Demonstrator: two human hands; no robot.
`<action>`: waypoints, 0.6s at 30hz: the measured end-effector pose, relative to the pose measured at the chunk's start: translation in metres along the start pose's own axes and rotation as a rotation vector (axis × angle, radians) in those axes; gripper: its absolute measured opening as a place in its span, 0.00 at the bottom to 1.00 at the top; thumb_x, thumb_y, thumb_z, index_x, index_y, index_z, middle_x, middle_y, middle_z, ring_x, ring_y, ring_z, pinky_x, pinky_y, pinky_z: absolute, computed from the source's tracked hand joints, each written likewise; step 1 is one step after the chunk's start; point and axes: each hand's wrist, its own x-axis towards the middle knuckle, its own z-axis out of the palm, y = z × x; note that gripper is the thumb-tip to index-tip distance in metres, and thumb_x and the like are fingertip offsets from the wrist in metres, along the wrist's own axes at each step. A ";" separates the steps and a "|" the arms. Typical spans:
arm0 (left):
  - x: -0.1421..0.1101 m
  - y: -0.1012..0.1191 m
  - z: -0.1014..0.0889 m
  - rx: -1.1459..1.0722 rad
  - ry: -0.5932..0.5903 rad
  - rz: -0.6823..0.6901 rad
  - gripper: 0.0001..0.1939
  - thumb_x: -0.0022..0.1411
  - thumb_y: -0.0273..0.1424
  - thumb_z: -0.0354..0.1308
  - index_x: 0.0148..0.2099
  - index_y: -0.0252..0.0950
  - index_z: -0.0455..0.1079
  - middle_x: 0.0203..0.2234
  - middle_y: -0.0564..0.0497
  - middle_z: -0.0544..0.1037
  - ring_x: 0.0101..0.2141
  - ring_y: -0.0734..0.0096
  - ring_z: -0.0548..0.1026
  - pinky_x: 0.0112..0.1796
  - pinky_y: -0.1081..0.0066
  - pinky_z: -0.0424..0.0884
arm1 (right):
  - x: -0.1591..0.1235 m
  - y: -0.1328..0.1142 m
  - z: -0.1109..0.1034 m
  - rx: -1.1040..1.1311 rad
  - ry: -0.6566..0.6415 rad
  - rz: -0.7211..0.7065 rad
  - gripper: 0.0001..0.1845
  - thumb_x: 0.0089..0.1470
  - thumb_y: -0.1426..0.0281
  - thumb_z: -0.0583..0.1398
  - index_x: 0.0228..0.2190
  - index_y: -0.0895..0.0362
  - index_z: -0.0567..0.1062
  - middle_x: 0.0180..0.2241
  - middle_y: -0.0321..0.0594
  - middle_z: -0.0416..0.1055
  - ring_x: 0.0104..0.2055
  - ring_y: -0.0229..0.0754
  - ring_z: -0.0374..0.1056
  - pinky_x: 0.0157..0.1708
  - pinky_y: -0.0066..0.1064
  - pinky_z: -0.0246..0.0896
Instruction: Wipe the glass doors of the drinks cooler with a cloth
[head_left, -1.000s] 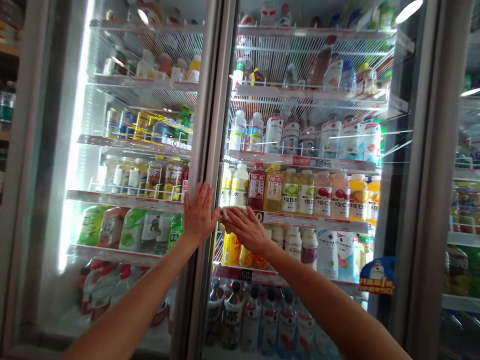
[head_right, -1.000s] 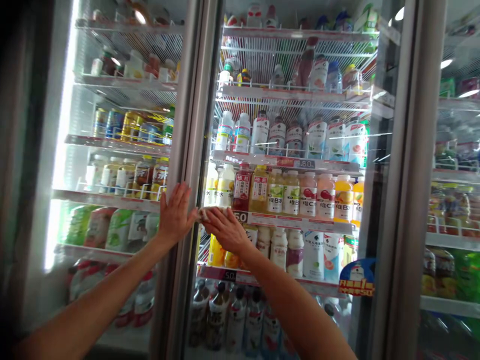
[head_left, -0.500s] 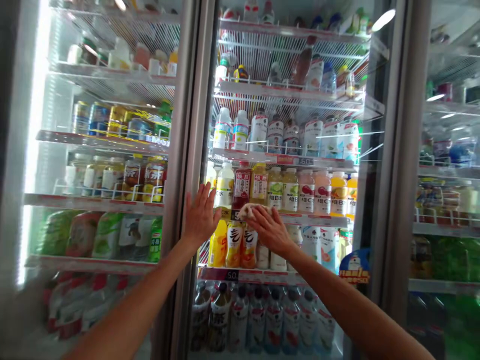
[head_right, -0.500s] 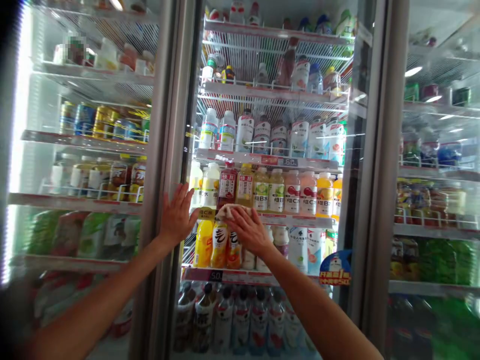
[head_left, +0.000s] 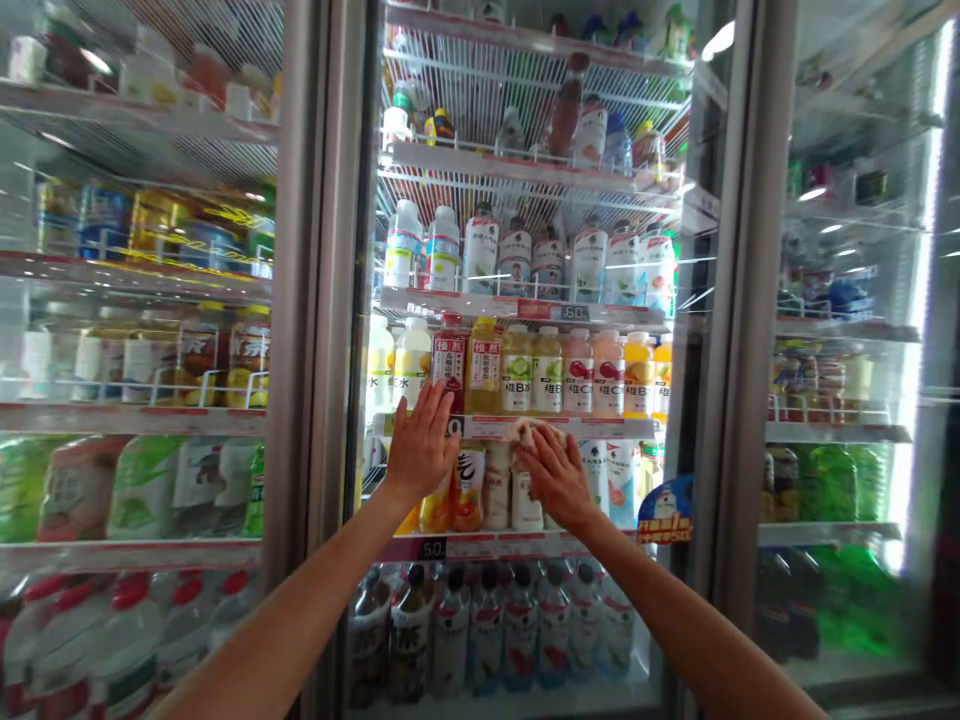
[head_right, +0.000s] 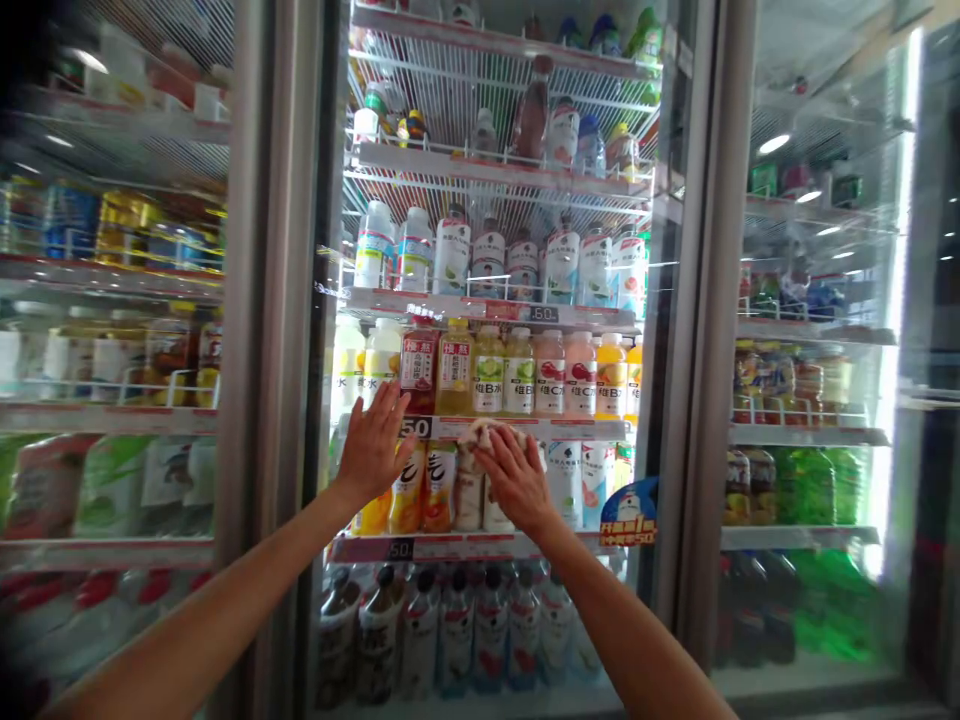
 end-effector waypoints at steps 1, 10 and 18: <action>0.001 0.005 0.003 -0.006 -0.005 0.009 0.29 0.61 0.32 0.47 0.63 0.32 0.46 0.60 0.40 0.54 0.62 0.62 0.47 0.59 0.54 0.43 | -0.004 0.006 -0.001 -0.004 -0.001 -0.009 0.24 0.53 0.74 0.52 0.52 0.48 0.64 0.57 0.41 0.60 0.64 0.44 0.44 0.61 0.47 0.35; 0.000 0.040 0.021 -0.053 -0.004 0.039 0.28 0.61 0.33 0.48 0.62 0.32 0.50 0.60 0.40 0.56 0.62 0.60 0.48 0.59 0.52 0.43 | 0.008 0.060 -0.006 -0.093 0.164 0.353 0.28 0.54 0.74 0.50 0.57 0.51 0.57 0.61 0.48 0.50 0.65 0.47 0.40 0.59 0.52 0.40; -0.009 0.056 0.028 -0.061 -0.037 0.106 0.29 0.61 0.32 0.47 0.63 0.33 0.47 0.59 0.40 0.57 0.62 0.60 0.47 0.59 0.52 0.42 | -0.053 0.062 -0.013 -0.043 0.002 0.200 0.27 0.52 0.75 0.52 0.55 0.50 0.61 0.61 0.45 0.53 0.65 0.46 0.42 0.60 0.51 0.36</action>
